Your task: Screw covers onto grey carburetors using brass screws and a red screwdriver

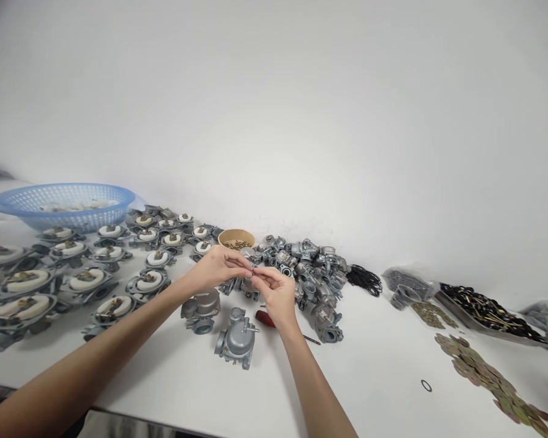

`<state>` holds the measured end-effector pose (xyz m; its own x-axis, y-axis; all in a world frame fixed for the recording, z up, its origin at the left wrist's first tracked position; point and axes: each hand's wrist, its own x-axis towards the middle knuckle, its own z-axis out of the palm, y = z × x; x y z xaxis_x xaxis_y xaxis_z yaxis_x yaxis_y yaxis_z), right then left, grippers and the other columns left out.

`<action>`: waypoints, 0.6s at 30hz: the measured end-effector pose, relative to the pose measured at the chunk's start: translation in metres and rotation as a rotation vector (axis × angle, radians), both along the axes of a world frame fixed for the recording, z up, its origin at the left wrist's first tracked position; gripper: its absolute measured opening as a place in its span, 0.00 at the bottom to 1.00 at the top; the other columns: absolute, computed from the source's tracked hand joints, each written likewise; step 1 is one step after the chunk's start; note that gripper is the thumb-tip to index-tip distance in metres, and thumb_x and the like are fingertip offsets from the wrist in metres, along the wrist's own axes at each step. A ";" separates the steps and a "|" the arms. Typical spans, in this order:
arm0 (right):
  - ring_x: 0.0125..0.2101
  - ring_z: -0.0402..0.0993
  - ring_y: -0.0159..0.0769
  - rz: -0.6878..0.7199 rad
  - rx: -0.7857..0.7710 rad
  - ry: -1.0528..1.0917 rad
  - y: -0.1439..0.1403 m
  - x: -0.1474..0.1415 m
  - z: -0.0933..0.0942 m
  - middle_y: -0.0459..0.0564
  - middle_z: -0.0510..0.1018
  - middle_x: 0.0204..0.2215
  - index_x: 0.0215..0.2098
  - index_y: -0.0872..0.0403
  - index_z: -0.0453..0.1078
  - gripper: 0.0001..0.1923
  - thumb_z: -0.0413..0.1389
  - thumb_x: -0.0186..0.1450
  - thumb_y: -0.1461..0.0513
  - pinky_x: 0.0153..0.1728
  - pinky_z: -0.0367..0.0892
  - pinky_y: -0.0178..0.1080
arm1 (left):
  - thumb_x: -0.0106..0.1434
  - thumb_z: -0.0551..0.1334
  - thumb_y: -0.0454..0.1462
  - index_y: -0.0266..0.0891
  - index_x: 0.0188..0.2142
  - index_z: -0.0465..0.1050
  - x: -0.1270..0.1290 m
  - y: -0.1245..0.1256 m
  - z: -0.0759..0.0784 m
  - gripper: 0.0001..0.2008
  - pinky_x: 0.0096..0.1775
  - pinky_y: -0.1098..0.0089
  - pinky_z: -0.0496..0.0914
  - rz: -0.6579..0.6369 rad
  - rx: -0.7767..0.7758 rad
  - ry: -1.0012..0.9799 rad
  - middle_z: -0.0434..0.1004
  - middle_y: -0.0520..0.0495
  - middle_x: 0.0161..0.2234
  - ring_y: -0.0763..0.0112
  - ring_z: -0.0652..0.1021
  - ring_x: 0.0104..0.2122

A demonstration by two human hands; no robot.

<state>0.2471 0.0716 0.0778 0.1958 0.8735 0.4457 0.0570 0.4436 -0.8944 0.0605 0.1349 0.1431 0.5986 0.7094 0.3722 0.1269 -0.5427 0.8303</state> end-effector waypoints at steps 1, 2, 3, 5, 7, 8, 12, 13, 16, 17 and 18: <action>0.34 0.81 0.41 -0.015 0.021 -0.015 0.000 -0.001 0.001 0.52 0.85 0.37 0.38 0.51 0.84 0.12 0.71 0.59 0.53 0.38 0.79 0.44 | 0.58 0.72 0.33 0.41 0.34 0.87 0.000 0.000 0.000 0.04 0.36 0.73 0.78 -0.016 -0.043 -0.007 0.88 0.51 0.30 0.66 0.86 0.32; 0.35 0.81 0.40 -0.029 0.040 -0.031 -0.001 -0.001 0.001 0.52 0.84 0.37 0.37 0.51 0.84 0.11 0.70 0.60 0.54 0.38 0.79 0.43 | 0.57 0.73 0.33 0.41 0.34 0.87 0.001 0.001 -0.001 0.04 0.37 0.72 0.79 -0.034 -0.080 -0.017 0.88 0.50 0.31 0.66 0.86 0.33; 0.34 0.81 0.40 -0.042 0.056 -0.049 -0.002 -0.002 0.002 0.52 0.83 0.37 0.36 0.51 0.84 0.10 0.69 0.61 0.54 0.37 0.78 0.42 | 0.57 0.73 0.34 0.40 0.34 0.87 0.001 0.001 -0.002 0.04 0.37 0.72 0.79 -0.050 -0.109 -0.027 0.88 0.50 0.31 0.65 0.86 0.33; 0.33 0.80 0.39 -0.068 0.077 -0.078 -0.004 -0.003 0.004 0.52 0.83 0.37 0.37 0.50 0.84 0.09 0.68 0.63 0.54 0.36 0.78 0.41 | 0.56 0.73 0.35 0.40 0.34 0.87 0.001 0.003 -0.005 0.05 0.38 0.71 0.80 -0.060 -0.120 -0.030 0.89 0.49 0.31 0.64 0.86 0.34; 0.32 0.80 0.39 -0.098 0.087 -0.090 -0.005 -0.002 0.007 0.53 0.84 0.38 0.38 0.51 0.83 0.10 0.66 0.65 0.54 0.35 0.78 0.41 | 0.57 0.73 0.35 0.41 0.34 0.87 0.000 0.004 -0.006 0.05 0.38 0.71 0.79 -0.039 -0.084 -0.010 0.89 0.49 0.32 0.63 0.86 0.34; 0.32 0.81 0.39 -0.119 0.088 -0.093 -0.006 0.000 0.008 0.53 0.84 0.38 0.39 0.51 0.83 0.11 0.65 0.66 0.53 0.35 0.79 0.42 | 0.57 0.73 0.35 0.41 0.34 0.88 -0.001 0.005 -0.007 0.04 0.38 0.71 0.79 -0.024 -0.059 0.004 0.89 0.49 0.32 0.63 0.86 0.34; 0.36 0.84 0.44 -0.255 0.083 -0.177 -0.004 0.018 0.009 0.54 0.86 0.39 0.44 0.53 0.81 0.14 0.61 0.69 0.52 0.40 0.81 0.45 | 0.60 0.72 0.35 0.42 0.34 0.88 -0.003 0.007 -0.005 0.04 0.34 0.72 0.76 0.033 0.084 0.084 0.89 0.50 0.32 0.66 0.85 0.32; 0.38 0.85 0.46 -0.279 0.079 -0.209 -0.002 0.023 0.007 0.55 0.87 0.39 0.44 0.53 0.81 0.15 0.61 0.69 0.51 0.42 0.82 0.46 | 0.61 0.71 0.34 0.42 0.34 0.88 -0.004 0.008 -0.005 0.04 0.33 0.72 0.75 0.052 0.124 0.113 0.89 0.50 0.32 0.66 0.84 0.31; 0.40 0.86 0.48 -0.293 0.055 -0.294 0.005 0.036 -0.002 0.54 0.87 0.38 0.42 0.52 0.83 0.13 0.62 0.66 0.53 0.45 0.82 0.48 | 0.63 0.68 0.32 0.42 0.36 0.88 -0.005 0.010 -0.006 0.08 0.31 0.72 0.72 0.083 0.199 0.187 0.89 0.50 0.33 0.68 0.83 0.29; 0.39 0.86 0.48 -0.294 0.044 -0.324 0.008 0.039 -0.005 0.54 0.88 0.38 0.40 0.52 0.83 0.12 0.63 0.65 0.54 0.45 0.81 0.48 | 0.64 0.67 0.31 0.42 0.37 0.88 -0.005 0.011 -0.007 0.09 0.31 0.72 0.73 0.077 0.216 0.199 0.89 0.49 0.34 0.68 0.83 0.29; 0.38 0.86 0.48 -0.293 0.034 -0.351 0.012 0.041 -0.009 0.54 0.88 0.37 0.38 0.51 0.84 0.11 0.64 0.64 0.54 0.45 0.81 0.47 | 0.65 0.66 0.31 0.42 0.38 0.88 -0.005 0.011 -0.008 0.10 0.33 0.72 0.73 0.064 0.233 0.203 0.89 0.49 0.35 0.68 0.83 0.30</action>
